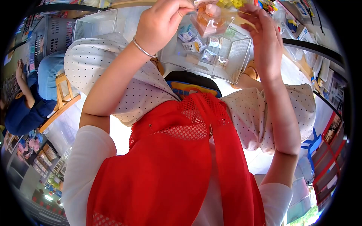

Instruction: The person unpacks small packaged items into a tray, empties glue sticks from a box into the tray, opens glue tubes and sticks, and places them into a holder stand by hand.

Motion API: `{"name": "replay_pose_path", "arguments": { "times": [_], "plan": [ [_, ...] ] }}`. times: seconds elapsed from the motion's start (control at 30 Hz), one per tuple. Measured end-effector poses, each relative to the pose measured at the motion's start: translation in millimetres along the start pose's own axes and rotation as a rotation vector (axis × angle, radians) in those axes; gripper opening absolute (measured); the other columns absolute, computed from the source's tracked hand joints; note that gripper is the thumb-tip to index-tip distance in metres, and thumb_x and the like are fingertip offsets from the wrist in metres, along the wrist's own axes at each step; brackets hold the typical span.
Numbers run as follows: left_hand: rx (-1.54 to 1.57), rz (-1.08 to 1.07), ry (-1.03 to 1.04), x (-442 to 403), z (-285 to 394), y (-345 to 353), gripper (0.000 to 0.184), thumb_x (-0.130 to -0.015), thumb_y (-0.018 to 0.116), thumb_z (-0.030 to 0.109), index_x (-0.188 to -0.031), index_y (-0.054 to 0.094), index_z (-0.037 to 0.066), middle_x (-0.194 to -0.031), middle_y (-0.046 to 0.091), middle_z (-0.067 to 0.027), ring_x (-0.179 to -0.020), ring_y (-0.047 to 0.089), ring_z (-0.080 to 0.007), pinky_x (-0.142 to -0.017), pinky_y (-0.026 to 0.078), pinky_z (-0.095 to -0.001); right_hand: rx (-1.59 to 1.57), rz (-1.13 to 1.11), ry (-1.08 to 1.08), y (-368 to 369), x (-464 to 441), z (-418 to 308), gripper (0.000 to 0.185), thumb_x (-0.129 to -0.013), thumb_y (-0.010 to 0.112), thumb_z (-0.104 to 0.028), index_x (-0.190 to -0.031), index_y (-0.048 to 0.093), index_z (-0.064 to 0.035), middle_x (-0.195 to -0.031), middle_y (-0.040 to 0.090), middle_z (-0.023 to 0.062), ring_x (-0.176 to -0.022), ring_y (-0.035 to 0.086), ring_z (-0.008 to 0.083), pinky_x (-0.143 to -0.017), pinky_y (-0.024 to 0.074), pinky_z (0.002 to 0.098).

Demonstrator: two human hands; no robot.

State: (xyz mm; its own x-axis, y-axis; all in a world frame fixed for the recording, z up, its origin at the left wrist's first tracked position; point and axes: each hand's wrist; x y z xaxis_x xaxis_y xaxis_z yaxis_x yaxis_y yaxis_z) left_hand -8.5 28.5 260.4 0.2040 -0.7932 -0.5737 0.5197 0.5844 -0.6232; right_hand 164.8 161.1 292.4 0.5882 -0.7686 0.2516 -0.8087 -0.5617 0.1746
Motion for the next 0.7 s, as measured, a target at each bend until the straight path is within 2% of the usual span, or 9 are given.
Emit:
{"name": "replay_pose_path", "arguments": {
  "times": [0.1, 0.13, 0.23, 0.33, 0.37, 0.47, 0.57, 0.6, 0.7],
  "plan": [
    [0.131, 0.055, -0.251, -5, 12, -2, 0.007, -0.081, 0.055, 0.0, -0.087, 0.052, 0.002, -0.083, 0.056, -0.006, -0.07, 0.057, -0.0218, -0.066, 0.046, -0.0264, -0.062, -0.192, 0.104, 9, 15, -2, 0.044, -0.091, 0.047, -0.031, -0.123, 0.039, -0.0015, -0.12, 0.045, 0.0112, -0.11, 0.044, 0.0188, -0.089, 0.0372, 0.0328],
    [0.175, 0.075, -0.35, -4, 15, 0, 0.007, -0.079, 0.055, -0.002, -0.083, 0.052, 0.001, -0.079, 0.055, -0.0056, -0.068, 0.056, -0.0209, -0.065, 0.045, -0.0255, -0.051, -0.234, 0.028, 15, 19, 3, 0.048, -0.09, 0.047, -0.032, -0.126, 0.035, -0.0029, -0.122, 0.043, 0.011, -0.111, 0.043, 0.0197, -0.09, 0.0364, 0.0325],
    [0.576, 0.127, -0.606, -9, 31, 0, 0.014, -0.077, 0.054, -0.006, -0.089, 0.058, 0.0, -0.084, 0.053, -0.007, -0.072, 0.054, -0.0193, -0.066, 0.044, -0.0255, -0.052, -0.389, 0.041, 14, 20, 0, 0.055, -0.088, 0.05, -0.036, -0.131, 0.029, -0.0077, -0.127, 0.04, 0.0098, -0.115, 0.04, 0.0216, -0.094, 0.0332, 0.0332],
    [0.25, 0.086, -0.107, -17, 22, -2, 0.026, -0.076, 0.053, -0.007, -0.1, 0.061, 0.0, -0.092, 0.05, -0.0083, -0.082, 0.051, -0.0185, -0.07, 0.043, -0.0257, -0.18, -0.381, 0.109, 3, 23, 19, 0.031, -0.09, 0.048, -0.028, -0.114, 0.046, -0.0076, -0.113, 0.049, 0.0042, -0.104, 0.046, 0.0132, -0.082, 0.0418, 0.0283],
    [0.24, 0.016, -0.115, -16, 21, -4, 0.029, -0.076, 0.052, -0.007, -0.102, 0.061, 0.001, -0.094, 0.05, -0.0085, -0.084, 0.05, -0.0186, -0.071, 0.042, -0.0257, -0.241, -0.35, 0.121, 2, 25, 28, 0.023, -0.091, 0.047, -0.023, -0.105, 0.055, -0.0066, -0.106, 0.054, 0.0017, -0.098, 0.05, 0.0088, -0.075, 0.0467, 0.0255],
    [0.184, -0.125, -0.128, -10, 20, -6, 0.036, -0.076, 0.051, -0.007, -0.11, 0.057, 0.002, -0.096, 0.049, -0.008, -0.087, 0.049, -0.0173, -0.07, 0.042, -0.0236, -0.215, -0.469, 0.208, 2, 26, 32, 0.024, -0.093, 0.042, -0.026, -0.106, 0.051, -0.0079, -0.107, 0.052, 0.0017, -0.098, 0.049, 0.0095, -0.078, 0.0466, 0.0265],
    [0.4, -0.07, -0.465, -17, 44, -4, 0.042, -0.077, 0.051, -0.007, -0.118, 0.05, 0.004, -0.095, 0.048, -0.008, -0.081, 0.049, -0.0143, -0.066, 0.043, -0.0218, -0.19, -0.403, 0.22, -6, 21, 47, 0.022, -0.093, 0.043, -0.026, -0.099, 0.051, -0.0064, -0.109, 0.052, 0.0033, -0.1, 0.05, 0.0106, -0.08, 0.046, 0.0268],
    [0.487, 0.059, -0.607, -10, 46, 7, 0.035, -0.079, 0.05, -0.004, -0.113, 0.047, 0.003, -0.094, 0.049, -0.0079, -0.073, 0.052, -0.0119, -0.061, 0.044, -0.0211, -0.199, -0.399, 0.241, -7, 20, 46, 0.023, -0.093, 0.042, -0.026, -0.1, 0.05, -0.0062, -0.113, 0.05, 0.0046, -0.103, 0.049, 0.0126, -0.083, 0.045, 0.0291],
    [0.855, 0.128, -0.854, 25, 36, 34, 0.025, -0.086, 0.05, 0.015, -0.11, 0.051, 0.007, -0.11, 0.056, -0.0093, -0.092, 0.058, -0.0182, -0.073, 0.049, -0.0289, -0.237, -0.401, 0.236, -7, 17, 42, 0.022, -0.093, 0.04, -0.025, -0.1, 0.05, -0.0056, -0.117, 0.049, 0.0061, -0.107, 0.047, 0.015, -0.086, 0.043, 0.0309]
  ]
}}
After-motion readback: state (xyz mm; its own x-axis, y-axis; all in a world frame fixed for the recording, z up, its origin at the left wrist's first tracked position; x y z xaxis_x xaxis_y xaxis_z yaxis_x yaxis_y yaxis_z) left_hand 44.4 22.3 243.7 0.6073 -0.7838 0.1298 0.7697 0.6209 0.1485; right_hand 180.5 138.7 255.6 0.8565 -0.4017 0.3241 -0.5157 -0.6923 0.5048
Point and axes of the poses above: each hand's wrist, its own x-axis away from the middle knuckle, its own y-axis out of the palm, z = x × y
